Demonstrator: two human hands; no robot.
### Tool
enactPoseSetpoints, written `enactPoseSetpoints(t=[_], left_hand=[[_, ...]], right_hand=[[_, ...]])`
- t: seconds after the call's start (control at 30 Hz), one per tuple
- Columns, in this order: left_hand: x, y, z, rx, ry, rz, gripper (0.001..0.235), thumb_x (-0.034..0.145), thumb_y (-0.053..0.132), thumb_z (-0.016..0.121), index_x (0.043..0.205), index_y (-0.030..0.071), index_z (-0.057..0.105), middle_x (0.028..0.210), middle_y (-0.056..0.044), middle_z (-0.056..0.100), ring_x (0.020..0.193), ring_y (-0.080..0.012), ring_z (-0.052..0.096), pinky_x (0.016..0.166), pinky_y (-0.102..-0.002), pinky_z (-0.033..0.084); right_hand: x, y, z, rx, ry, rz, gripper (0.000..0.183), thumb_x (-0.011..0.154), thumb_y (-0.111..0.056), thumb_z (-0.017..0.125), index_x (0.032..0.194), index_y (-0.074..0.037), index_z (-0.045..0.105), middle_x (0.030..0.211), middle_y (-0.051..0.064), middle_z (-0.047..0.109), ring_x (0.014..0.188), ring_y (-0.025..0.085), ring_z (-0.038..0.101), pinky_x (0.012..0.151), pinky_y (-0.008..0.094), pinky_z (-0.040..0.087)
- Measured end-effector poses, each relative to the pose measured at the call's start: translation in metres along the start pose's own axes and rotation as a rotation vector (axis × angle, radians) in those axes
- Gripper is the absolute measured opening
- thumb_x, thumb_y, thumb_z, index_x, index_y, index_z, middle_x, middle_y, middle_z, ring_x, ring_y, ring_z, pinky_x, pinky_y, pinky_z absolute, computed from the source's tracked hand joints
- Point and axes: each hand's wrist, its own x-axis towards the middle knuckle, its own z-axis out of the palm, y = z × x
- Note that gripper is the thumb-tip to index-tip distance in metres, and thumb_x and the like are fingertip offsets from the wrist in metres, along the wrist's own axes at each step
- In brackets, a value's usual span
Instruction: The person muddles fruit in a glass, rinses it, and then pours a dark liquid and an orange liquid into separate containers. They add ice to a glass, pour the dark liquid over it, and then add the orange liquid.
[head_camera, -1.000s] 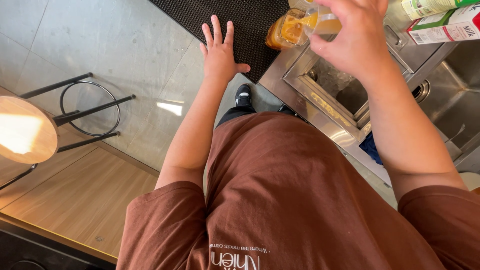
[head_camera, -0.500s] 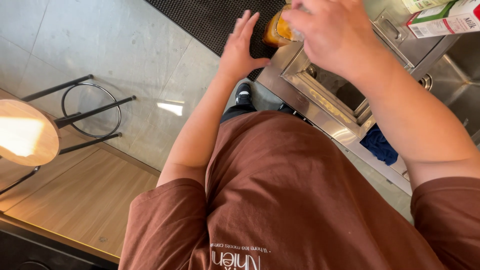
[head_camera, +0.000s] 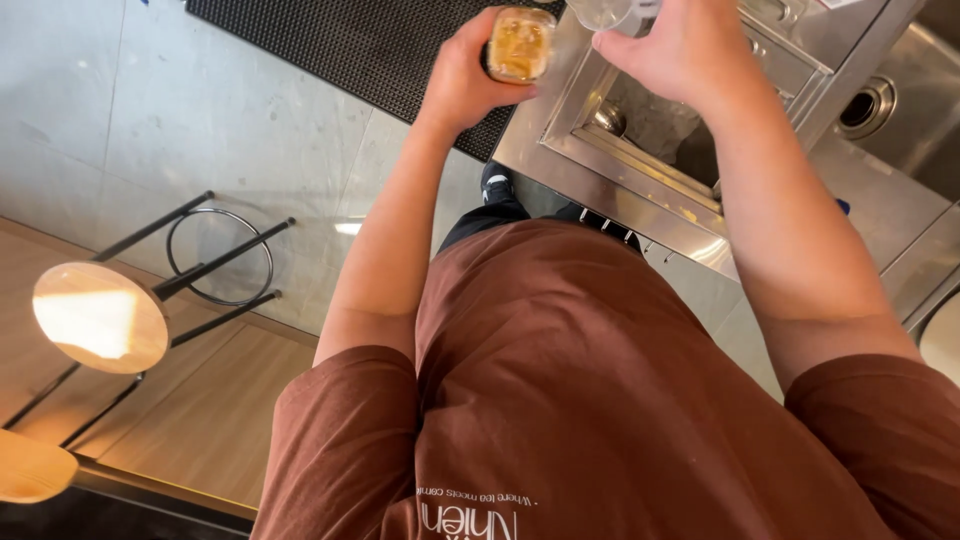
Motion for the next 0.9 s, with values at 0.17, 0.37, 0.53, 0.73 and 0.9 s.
enactPoseSetpoints(t=[0.17,0.37,0.53,0.73,0.9], left_hand=[[-0.014,0.008,-0.013,-0.093,0.031,-0.074,0.074,0.066,0.015,0.107,0.125,0.011,0.063,0.113,-0.004,0.073,0.107,-0.0189,0.071,0.091,-0.028,0.059],[-0.057,0.039,-0.048,-0.103,0.193,-0.295,0.071,0.062,0.025,0.105,0.121,0.011,0.068,0.117,-0.005,0.064,0.107,-0.0156,0.067,0.094,-0.03,0.058],[-0.08,0.101,-0.076,-0.075,0.181,-0.321,0.062,0.07,0.02,0.099,0.119,0.014,0.062,0.123,-0.001,0.067,0.113,-0.0135,0.064,0.097,-0.029,0.052],[-0.102,0.132,-0.084,-0.043,0.187,-0.319,0.058,0.07,0.021,0.099,0.117,0.013,0.067,0.124,-0.003,0.065,0.115,-0.0154,0.064,0.1,-0.031,0.053],[-0.098,0.157,-0.078,0.028,0.135,-0.31,0.059,0.071,0.028,0.098,0.12,0.014,0.067,0.125,-0.003,0.067,0.115,-0.0166,0.066,0.101,-0.032,0.053]], right_hand=[[-0.008,0.019,0.029,0.228,0.147,-0.139,0.047,0.092,-0.005,0.089,0.126,0.005,0.058,0.114,0.023,0.067,0.1,0.041,0.064,0.087,0.048,0.053],[0.006,0.02,0.067,0.109,0.173,-0.188,0.065,0.091,-0.012,0.089,0.139,0.002,0.047,0.118,0.023,0.064,0.102,0.043,0.062,0.079,0.052,0.051],[0.03,0.008,0.103,0.18,0.233,-0.422,0.047,0.093,-0.01,0.085,0.126,0.002,0.054,0.112,0.024,0.065,0.097,0.044,0.063,0.073,0.05,0.049],[0.044,-0.01,0.133,0.17,0.092,-0.379,0.055,0.092,-0.015,0.077,0.134,0.002,0.047,0.123,0.03,0.061,0.103,0.052,0.06,0.074,0.056,0.049],[-0.007,-0.025,0.093,0.15,0.192,-0.49,0.074,0.093,-0.003,0.087,0.147,0.007,0.038,0.146,0.031,0.046,0.133,0.05,0.044,0.113,0.055,0.038]])
